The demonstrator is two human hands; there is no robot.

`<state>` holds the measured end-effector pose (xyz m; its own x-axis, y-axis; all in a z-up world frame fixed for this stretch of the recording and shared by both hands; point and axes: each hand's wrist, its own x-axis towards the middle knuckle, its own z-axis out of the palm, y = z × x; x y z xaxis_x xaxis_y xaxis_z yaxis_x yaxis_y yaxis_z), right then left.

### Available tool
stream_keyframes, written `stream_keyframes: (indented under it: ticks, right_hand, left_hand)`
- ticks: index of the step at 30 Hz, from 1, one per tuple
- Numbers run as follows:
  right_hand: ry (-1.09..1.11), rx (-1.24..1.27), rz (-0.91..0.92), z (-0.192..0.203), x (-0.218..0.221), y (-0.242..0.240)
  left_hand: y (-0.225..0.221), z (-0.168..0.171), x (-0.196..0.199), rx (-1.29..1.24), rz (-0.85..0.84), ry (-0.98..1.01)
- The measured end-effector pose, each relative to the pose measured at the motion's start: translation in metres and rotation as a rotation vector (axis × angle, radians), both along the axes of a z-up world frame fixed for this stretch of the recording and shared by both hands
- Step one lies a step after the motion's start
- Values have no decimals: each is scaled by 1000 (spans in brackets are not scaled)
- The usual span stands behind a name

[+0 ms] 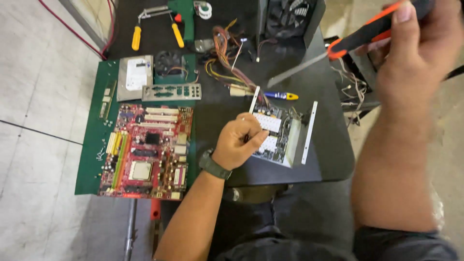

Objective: Cleaning dust from power supply cables with a brush and using a screwdriver to work on the power supply unit on a repair bench.

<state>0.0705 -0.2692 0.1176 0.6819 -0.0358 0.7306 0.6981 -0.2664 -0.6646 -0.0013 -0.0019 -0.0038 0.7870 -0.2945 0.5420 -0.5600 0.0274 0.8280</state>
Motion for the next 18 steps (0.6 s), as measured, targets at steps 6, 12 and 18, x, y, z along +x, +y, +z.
stream_keyframes:
  ticks: [6,12,18]
  right_hand:
    - [47,506,-298,-112,57,11]
    - [28,303,-169,-114,37,20]
    - [-38,187,-41,-134,51,18]
  left_hand:
    - [-7,11,-4,65,131,-213]
    - [-19,11,-6,67,194,-274]
    - [-23,-39,4,-22,263,-330]
